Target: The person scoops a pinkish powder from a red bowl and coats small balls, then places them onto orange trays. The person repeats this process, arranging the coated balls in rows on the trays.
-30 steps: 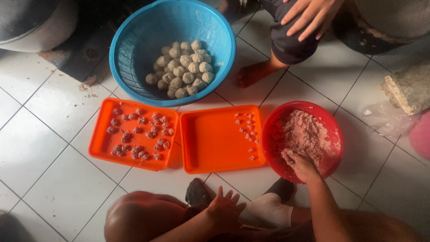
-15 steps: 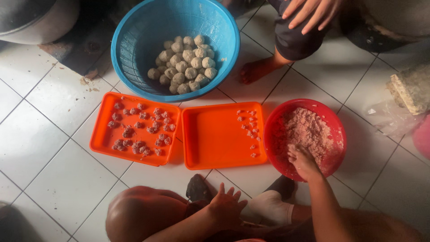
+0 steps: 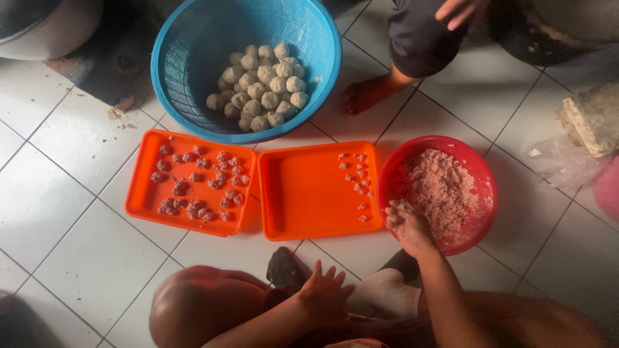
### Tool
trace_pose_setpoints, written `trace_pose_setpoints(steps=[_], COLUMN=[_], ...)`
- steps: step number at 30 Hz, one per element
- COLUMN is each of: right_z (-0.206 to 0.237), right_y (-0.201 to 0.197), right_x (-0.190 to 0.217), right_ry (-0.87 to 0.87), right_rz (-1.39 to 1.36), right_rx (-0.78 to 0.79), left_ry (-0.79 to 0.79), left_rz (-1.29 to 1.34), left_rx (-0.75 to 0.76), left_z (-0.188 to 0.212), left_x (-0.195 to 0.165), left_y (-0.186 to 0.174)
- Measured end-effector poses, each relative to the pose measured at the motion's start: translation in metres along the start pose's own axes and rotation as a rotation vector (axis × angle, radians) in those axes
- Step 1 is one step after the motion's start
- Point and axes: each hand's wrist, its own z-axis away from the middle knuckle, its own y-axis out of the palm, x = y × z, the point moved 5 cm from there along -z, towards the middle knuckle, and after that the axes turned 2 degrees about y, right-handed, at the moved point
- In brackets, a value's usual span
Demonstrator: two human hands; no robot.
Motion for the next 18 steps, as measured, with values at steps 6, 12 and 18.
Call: trace_pose_setpoints(steps=[6, 12, 18], right_z=[-0.015, -0.021, -0.02], right_y=[0.019, 0.03, 0.041], right_x=[-0.033, -0.055, -0.07], right_ry=[-0.03, 0.096, 0.196], right_rz=[-0.038, -0.021, 0.063], right_rx=[0.231, 0.084, -0.097], left_ry=[-0.019, -0.024, -0.025], left_rz=[0.006, -0.006, -0.02], left_rx=[-0.001, -0.06, -0.025], left_z=[0.0, -0.001, 0.002], left_x=[0.004, 0.008, 0.013], left_y=[-0.004, -0.005, -0.006])
